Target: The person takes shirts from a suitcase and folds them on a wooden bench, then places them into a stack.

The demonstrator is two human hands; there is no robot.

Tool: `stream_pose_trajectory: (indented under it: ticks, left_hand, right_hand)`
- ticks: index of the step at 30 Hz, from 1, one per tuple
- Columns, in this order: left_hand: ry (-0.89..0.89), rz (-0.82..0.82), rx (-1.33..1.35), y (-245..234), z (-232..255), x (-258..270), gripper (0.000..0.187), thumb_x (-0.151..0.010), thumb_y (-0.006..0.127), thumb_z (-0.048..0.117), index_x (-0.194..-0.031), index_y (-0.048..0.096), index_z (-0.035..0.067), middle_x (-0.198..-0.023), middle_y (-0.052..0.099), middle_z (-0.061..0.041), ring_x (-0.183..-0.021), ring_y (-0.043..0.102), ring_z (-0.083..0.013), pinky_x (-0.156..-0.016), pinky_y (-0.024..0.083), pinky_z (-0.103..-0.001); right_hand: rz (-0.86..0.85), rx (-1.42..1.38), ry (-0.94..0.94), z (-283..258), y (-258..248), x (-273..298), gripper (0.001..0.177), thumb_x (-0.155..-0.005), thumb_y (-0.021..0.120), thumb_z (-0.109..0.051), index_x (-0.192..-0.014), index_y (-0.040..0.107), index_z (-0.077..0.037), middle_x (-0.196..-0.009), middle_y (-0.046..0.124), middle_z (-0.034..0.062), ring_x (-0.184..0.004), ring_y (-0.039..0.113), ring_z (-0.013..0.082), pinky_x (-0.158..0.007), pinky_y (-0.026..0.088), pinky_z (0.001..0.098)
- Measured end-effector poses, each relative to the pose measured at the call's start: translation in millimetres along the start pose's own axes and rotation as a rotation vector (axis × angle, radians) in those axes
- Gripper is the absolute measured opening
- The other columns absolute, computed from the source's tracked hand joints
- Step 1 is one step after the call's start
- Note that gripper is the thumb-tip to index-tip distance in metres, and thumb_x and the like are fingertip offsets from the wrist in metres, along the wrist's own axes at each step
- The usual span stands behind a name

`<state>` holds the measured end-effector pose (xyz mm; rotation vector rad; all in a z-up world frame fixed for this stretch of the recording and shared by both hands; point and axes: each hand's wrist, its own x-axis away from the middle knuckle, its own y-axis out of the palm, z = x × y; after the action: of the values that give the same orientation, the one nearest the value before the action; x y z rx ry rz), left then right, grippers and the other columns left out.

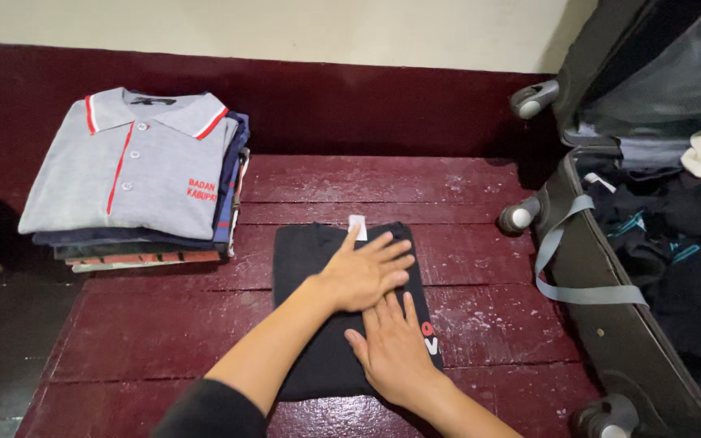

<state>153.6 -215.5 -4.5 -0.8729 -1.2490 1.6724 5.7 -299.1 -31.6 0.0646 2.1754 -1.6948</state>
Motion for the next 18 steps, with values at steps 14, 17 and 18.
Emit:
stream_pose_trajectory:
  ticks: [14,17,18]
  left_hand:
    - [0.026,0.056,-0.236,9,-7,-4,0.053,-0.1,0.041,0.039,-0.148,0.049,0.017,-0.167,0.029,-0.012,-0.155,0.019,-0.0355,-0.117,0.013,-0.069]
    - [-0.183,0.316,-0.227,4,-2,17,0.06,-0.102,0.045,0.044,-0.149,0.046,0.007,-0.165,0.03,-0.018,-0.154,0.022,-0.0367,-0.119,0.016,-0.067]
    - [-0.155,0.364,-0.055,9,6,33,0.061,-0.105,0.044,0.042,-0.152,0.043,0.004,-0.166,0.03,-0.019,-0.155,0.023,-0.0375,-0.119,0.018,-0.066]
  right_hand:
    - [-0.02,-0.043,-0.003,0,-7,0,0.066,-0.101,0.054,-0.036,-0.146,0.039,0.011,-0.152,0.038,0.0327,-0.145,0.03,0.0506,-0.115,0.019,0.0642]
    - [-0.181,-0.086,0.06,15,-20,-9,0.064,-0.099,0.056,-0.038,-0.146,0.042,0.003,-0.156,0.037,0.0265,-0.149,0.028,0.0439,-0.117,0.021,0.0596]
    - [-0.348,-0.156,0.15,19,-23,-9,0.06,-0.096,0.055,-0.039,-0.146,0.046,-0.007,-0.159,0.037,0.0191,-0.152,0.027,0.0373,-0.12,0.022,0.0553]
